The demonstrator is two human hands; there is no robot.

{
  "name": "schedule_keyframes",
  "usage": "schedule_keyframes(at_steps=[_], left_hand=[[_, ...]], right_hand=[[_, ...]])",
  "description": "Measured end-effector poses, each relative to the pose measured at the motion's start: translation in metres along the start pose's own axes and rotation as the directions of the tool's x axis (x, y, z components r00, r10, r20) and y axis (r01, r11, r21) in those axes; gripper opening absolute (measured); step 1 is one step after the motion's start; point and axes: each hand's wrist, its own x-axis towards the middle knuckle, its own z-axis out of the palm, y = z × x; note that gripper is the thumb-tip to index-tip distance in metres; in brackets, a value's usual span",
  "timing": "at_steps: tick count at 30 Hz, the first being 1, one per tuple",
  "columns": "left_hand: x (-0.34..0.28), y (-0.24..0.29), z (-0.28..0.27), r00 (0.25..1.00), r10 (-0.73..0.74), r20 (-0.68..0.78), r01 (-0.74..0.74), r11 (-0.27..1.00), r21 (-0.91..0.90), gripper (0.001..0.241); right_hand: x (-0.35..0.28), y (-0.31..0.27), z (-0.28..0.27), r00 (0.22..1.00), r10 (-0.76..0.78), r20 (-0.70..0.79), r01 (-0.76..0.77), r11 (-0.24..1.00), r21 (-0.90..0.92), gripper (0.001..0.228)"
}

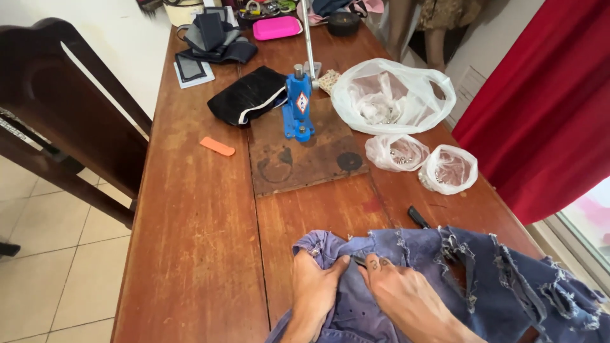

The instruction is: Attaching metal studs to denim jeans using a manual press machine and marking positions with a pen.

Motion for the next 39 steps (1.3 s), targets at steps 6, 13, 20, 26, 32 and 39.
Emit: schedule_keyframes(at_steps=[6, 13, 20, 26, 32, 39], left_hand=[[-0.001, 0.004, -0.003, 1.000, -0.023, 0.008, 0.023, 0.999, 0.049, 0.037], [-0.008, 0.014, -0.006, 0.999, -0.018, 0.047, 0.018, 1.000, -0.004, 0.024], [-0.003, 0.006, -0.004, 0.998, -0.030, 0.058, 0.027, 0.998, 0.056, 0.035], [-0.007, 0.011, -0.008, 0.998, 0.041, 0.055, -0.042, 0.999, 0.009, 0.022], [0.007, -0.007, 0.003, 1.000, -0.010, 0.016, 0.009, 0.996, 0.087, 0.038], [0.005, 0.003, -0.004, 1.000, 0.029, 0.007, -0.029, 0.999, -0.015, 0.037]], right_hand=[[0.005, -0.001, 0.017, 0.999, -0.005, -0.053, 0.003, 0.999, -0.045, 0.032], [0.006, -0.002, 0.014, 0.996, -0.009, -0.091, 0.004, 0.999, -0.050, 0.033], [0.002, -0.010, 0.009, 0.982, -0.137, -0.133, 0.086, 0.939, -0.333, 0.024], [0.004, -0.008, 0.017, 0.973, -0.185, -0.138, 0.120, 0.916, -0.383, 0.021], [0.005, -0.003, 0.020, 0.980, -0.181, -0.082, 0.144, 0.933, -0.329, 0.022], [0.026, 0.015, -0.061, 0.927, 0.240, 0.288, -0.375, 0.616, 0.693, 0.055]])
